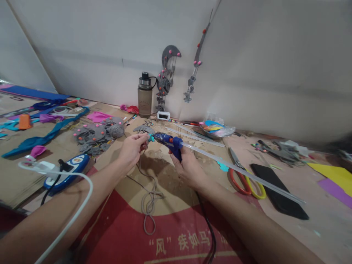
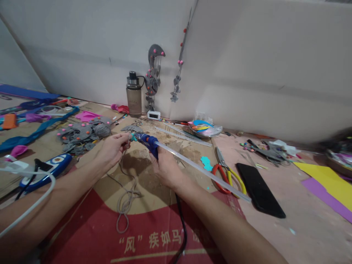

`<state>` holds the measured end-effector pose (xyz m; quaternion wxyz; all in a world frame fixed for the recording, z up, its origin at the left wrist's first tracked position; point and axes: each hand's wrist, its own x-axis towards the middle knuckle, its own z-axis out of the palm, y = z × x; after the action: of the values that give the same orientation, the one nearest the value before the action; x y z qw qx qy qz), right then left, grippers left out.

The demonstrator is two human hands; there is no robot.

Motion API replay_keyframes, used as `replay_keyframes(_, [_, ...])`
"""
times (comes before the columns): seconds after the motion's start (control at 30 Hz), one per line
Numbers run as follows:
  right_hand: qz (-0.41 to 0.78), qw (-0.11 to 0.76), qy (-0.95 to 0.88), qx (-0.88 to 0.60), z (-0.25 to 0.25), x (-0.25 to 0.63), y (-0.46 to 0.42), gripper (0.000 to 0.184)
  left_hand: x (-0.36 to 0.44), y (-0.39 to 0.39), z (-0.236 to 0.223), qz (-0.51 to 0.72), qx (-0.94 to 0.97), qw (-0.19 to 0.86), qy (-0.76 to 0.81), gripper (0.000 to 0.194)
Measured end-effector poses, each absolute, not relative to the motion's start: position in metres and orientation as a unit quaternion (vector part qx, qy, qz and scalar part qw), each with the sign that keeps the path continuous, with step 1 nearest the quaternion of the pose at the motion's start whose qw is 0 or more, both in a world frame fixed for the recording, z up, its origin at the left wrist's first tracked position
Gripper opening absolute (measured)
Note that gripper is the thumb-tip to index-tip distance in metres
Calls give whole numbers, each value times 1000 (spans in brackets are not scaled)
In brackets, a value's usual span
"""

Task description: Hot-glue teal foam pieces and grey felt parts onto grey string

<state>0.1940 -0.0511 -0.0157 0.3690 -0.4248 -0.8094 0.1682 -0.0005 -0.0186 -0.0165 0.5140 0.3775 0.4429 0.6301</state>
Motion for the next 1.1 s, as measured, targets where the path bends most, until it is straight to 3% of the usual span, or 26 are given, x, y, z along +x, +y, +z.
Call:
replay_keyframes(0.27, [171, 383, -803, -424, -17, 195, -51, 24, -3, -16, -20, 630, 381, 514, 440, 17])
replay_keyframes(0.53, [254, 461, -694, -491, -27, 208, -29, 27, -4, -16, -18, 650, 388, 467, 457, 16])
replay_keyframes(0.73, [208, 316, -685, -622, -44, 228, 6, 21, 0, -22, -15, 641, 483, 340, 491, 11])
replay_keyframes(0.87, [67, 273, -721, -633, -42, 234, 3, 25, 3, -31, -10, 615, 524, 295, 510, 10])
replay_keyframes(0.97, [14, 321, -741, -589, -29, 231, -10, 21, 5, -36, -7, 611, 545, 263, 511, 8])
replay_keyframes(1.1, [180, 409, -749, -490, -8, 205, -31, 15, 7, -40, -4, 600, 575, 216, 512, 8])
